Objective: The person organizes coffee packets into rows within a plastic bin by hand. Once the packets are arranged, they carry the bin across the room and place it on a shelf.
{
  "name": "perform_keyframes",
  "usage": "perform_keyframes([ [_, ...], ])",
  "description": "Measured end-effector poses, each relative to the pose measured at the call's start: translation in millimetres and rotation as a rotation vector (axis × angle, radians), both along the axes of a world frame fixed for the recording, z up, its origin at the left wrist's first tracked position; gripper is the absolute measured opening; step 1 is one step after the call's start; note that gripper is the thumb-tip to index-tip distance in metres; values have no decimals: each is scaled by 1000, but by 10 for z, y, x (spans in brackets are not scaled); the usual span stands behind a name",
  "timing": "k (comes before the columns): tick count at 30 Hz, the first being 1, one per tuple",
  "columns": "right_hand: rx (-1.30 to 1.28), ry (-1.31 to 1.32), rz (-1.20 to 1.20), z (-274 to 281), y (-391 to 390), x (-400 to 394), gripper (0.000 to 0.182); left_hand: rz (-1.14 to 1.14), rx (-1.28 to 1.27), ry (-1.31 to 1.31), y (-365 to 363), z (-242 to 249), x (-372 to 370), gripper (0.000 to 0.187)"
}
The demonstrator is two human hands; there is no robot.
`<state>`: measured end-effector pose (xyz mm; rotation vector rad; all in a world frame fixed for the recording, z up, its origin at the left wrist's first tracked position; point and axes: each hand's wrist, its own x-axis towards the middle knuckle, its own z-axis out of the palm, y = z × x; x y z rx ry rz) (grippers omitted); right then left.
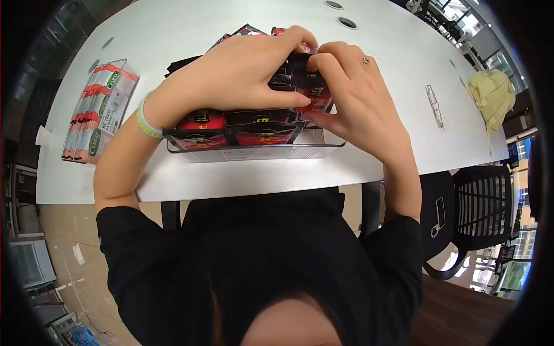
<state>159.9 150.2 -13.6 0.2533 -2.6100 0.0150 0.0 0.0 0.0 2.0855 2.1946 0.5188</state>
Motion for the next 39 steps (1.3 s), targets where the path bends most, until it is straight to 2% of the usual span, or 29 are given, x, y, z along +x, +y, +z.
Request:
perform_keyframes([
  [2, -36, 20, 5, -20, -15, -10, 64, -23, 159, 10, 3, -48, -7, 82],
  [12, 85, 126, -139, -47, -141, -40, 61, -18, 106, 22, 5, -36, -15, 82],
  [15, 132, 175, -206, -68, -110, -64, 59, -28, 125, 68, 13, -44, -37, 76],
  [18, 79, 134, -139, -71, 44, -100, 62, -9, 154, 56, 16, -65, -76, 68],
  [20, -190, 93, 99, -51, 256, -103, 65, -99, 264, 104, 26, -111, -114, 62],
  [21, -316, 58, 112, -10, 414, -115, 68, -104, 260, 104, 20, -90, -101, 62],
  [22, -376, 133, 167, 35, 577, -134, 61, -85, 209, 103, 9, -51, -76, 58],
  [23, -309, 202, 141, 20, 870, -190, 53, -67, 157, 101, 4, -34, -58, 54],
  [24, -324, 251, 13, -24, 1043, -225, 44, -71, 153, 100, 9, -46, -57, 54],
  [26, -422, 77, -209, -115, 1285, -243, 44, -167, 260, 110, 22, -62, -72, 39],
  [27, -378, 37, -122, -250, 1449, -283, 45, -174, 257, 112, 20, -64, -75, 39],
  [29, -379, -91, -77, -427, 1405, -297, 46, -179, 197, 144, 13, -51, -70, 25],
  [30, -451, -115, -61, -503, 1328, -312, 44, -182, 195, 148, 8, -34, -59, 25],
  [32, -375, -333, -48, -523, 1275, -387, 42, -156, 145, 159, 0, -5, -38, 19],
  [34, -313, -352, -41, -431, 1144, -418, 40, -150, 160, 161, 9, -27, -43, 19],
  [36, -206, -503, -277, -238, 991, -370, 38, -138, 176, 162, 5, -32, -36, 20],
  [39, -151, -376, -286, -351, 1085, -337, 36, -104, 138, 181, -1, -5, -7, 21],
])
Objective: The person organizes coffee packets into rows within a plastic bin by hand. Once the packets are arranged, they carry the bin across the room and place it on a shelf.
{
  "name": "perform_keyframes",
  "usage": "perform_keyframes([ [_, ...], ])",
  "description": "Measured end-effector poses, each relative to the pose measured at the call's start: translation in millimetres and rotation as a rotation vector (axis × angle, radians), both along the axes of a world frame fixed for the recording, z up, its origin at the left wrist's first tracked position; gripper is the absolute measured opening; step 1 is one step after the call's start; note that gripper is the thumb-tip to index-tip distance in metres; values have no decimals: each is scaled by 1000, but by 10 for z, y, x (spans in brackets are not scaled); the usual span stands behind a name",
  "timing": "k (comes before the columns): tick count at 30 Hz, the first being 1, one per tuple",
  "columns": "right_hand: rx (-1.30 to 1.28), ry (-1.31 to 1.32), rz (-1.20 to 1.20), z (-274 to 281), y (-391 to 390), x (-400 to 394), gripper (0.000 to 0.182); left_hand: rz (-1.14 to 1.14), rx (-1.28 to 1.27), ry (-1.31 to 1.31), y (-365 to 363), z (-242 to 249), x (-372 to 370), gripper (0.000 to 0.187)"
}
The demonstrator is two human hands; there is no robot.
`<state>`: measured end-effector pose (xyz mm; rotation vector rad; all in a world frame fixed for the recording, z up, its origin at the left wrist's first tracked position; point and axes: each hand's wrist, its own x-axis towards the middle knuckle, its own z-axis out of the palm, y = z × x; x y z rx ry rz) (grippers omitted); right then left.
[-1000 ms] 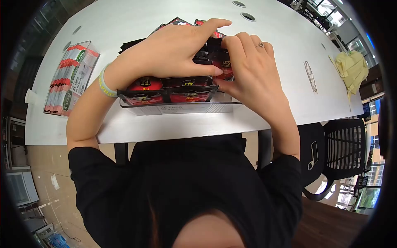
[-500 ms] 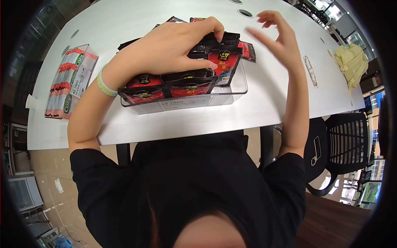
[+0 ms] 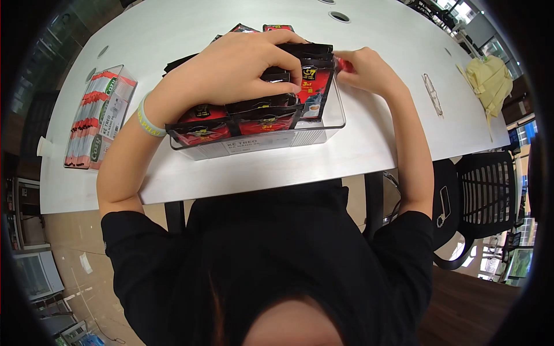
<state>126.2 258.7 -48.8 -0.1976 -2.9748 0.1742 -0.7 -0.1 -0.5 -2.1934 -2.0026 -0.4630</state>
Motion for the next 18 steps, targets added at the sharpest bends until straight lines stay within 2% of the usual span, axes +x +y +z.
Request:
perform_keyframes([
  [2, -123, 266, 67, -42, 195, -1, 36, -12, 11, -10, 0, 2, 1, 22],
  [5, -473, 336, 28, 94, 349, 91, 31, -24, 47, 8, 1, -35, -24, 23],
  [6, -816, 443, 136, 91, 328, 104, 29, -21, 47, 7, -6, -32, -23, 23],
  [9, -1073, 578, 230, 195, 284, 200, 31, -9, 11, -14, -10, -10, -6, 20],
  [10, -1074, 574, 230, 189, 284, 210, 31, -7, -3, -24, -10, -3, -5, 20],
  [12, -1278, 560, 479, 190, 289, 209, 29, -1, -14, -36, -11, -4, -10, 20],
  [16, -1455, 695, 479, 118, 95, 219, 29, -3, -11, -46, -6, -2, -9, 19],
  [17, -1508, 874, 82, 226, -341, 221, 28, -7, -13, -53, -5, -3, -5, 19],
  [18, -1515, 713, 384, 211, -325, 190, 29, -4, -14, -55, -2, -16, -12, 19],
])
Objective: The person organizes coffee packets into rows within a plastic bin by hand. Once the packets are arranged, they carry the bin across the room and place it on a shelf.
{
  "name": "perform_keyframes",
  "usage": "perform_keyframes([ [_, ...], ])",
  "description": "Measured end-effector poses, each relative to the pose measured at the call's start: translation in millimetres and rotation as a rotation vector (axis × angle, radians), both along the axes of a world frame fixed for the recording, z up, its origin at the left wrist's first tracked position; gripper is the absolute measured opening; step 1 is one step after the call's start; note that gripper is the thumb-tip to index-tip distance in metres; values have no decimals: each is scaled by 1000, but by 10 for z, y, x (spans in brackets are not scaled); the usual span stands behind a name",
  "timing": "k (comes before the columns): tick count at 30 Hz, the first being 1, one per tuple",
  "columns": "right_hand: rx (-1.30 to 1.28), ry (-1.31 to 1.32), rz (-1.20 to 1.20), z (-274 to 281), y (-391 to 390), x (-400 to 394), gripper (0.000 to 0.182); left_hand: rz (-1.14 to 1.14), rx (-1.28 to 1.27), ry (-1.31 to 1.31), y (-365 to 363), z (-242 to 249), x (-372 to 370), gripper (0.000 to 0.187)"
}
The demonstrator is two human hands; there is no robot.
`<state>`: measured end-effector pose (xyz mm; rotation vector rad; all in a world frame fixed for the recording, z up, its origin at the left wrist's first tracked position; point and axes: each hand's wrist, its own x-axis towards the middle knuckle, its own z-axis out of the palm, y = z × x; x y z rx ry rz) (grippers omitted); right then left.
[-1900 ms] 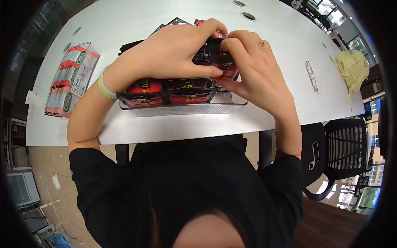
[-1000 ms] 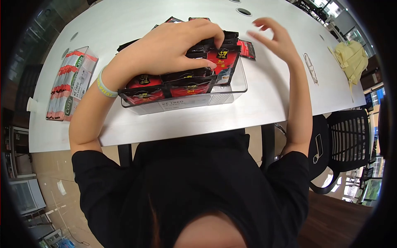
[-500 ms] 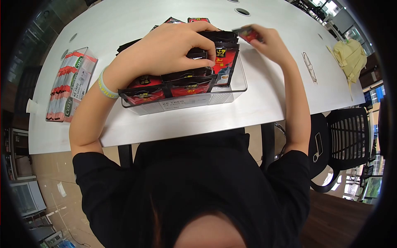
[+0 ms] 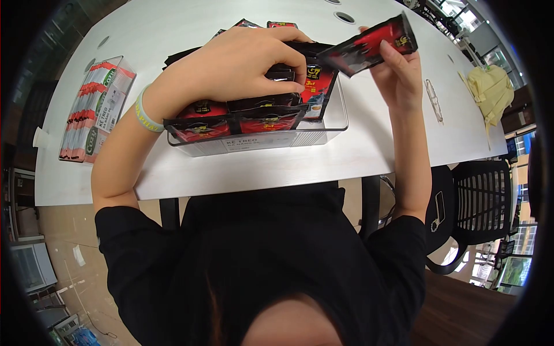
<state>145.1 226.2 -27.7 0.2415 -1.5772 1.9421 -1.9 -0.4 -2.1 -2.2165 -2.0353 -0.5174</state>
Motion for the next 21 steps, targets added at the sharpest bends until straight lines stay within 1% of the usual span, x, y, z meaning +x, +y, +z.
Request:
perform_keyframes([
  [1, 111, 81, 266, -5, -6, -28, 29, -9, 24, 8, 6, -17, -13, 23],
  [2, 121, 70, 162, -65, -72, -16, 28, -19, 48, 16, 12, -31, -20, 27],
  [4, 497, 37, 106, -42, -97, -14, 28, -2, 49, 26, 8, -27, -11, 30],
  [6, 470, 57, 78, -33, -180, -9, 27, 13, 48, 39, 6, 14, 9, 34],
  [8, 518, 21, -25, 0, -192, 4, 26, 54, -57, 27, 11, 73, 32, 40],
  [9, 518, 20, -29, -7, -195, -1, 26, 50, -57, 28, 20, 51, 24, 40],
  [11, 376, 6, 17, -27, -198, -39, 29, -29, 54, 17, 39, -16, -18, 41],
  [12, 333, 14, 47, -43, -210, -70, 29, -31, 56, 18, 46, -24, -28, 41],
  [13, 334, 15, 47, -32, -228, -71, 29, -42, 62, 27, 47, -30, -38, 42],
  [15, 432, -30, 37, 2, -269, -60, 24, -51, 69, 37, 43, -28, -43, 43],
  [17, 434, -42, 45, 28, -262, -39, 25, -36, 42, 48, 42, -22, -44, 44],
  [19, 698, -56, -102, 29, -260, -32, 28, -50, 73, 58, 46, -39, -55, 44],
  [21, 927, -142, -195, 9, -332, -22, 36, -65, 104, 68, 42, -30, -48, 44],
])
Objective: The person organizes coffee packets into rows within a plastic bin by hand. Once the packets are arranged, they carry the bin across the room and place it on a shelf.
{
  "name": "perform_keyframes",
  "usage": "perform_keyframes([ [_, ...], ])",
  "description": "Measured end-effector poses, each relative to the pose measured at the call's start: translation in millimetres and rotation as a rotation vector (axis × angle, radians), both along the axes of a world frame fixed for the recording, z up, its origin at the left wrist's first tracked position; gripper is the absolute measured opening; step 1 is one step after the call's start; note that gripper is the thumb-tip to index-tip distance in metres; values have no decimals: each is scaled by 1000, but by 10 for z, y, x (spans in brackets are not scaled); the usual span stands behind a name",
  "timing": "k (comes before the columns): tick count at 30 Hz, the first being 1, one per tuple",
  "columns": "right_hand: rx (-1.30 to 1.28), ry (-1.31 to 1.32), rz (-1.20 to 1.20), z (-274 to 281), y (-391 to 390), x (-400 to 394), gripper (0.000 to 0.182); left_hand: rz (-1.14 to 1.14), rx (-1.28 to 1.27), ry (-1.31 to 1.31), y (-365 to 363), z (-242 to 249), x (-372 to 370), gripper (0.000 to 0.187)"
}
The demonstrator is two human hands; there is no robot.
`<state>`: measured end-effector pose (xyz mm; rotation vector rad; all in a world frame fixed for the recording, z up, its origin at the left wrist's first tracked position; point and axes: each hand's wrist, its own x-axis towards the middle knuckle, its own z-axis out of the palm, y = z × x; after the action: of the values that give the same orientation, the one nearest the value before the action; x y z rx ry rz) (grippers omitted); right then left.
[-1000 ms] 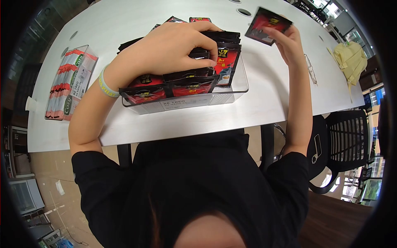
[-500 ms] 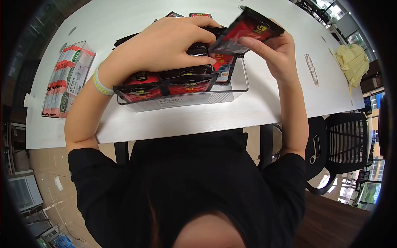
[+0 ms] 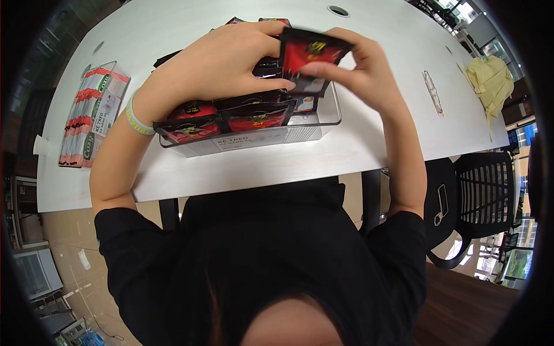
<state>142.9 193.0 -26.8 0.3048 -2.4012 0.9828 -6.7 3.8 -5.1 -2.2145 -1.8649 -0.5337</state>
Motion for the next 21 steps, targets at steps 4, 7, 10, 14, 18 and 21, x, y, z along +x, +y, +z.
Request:
perform_keyframes([
  [4, 285, 199, -176, -72, -100, -24, 64, 51, -68, -18, -1, 44, 2, 43],
  [7, 302, 99, -211, -102, -165, 0, 85, 149, -182, -39, 7, 193, 84, 42],
  [10, 276, 20, -214, -92, -170, 0, 93, 127, -127, -132, 22, 58, 27, 43],
  [14, 123, -46, -112, -95, -147, -20, 94, 63, -48, -206, -5, 45, 49, 40],
  [18, 42, -93, -75, -107, -100, -39, 97, -89, -34, -107, 8, 7, -49, 29],
  [21, 6, -91, 99, -77, 64, -47, 98, -46, -129, -97, -21, 41, -23, 18],
])
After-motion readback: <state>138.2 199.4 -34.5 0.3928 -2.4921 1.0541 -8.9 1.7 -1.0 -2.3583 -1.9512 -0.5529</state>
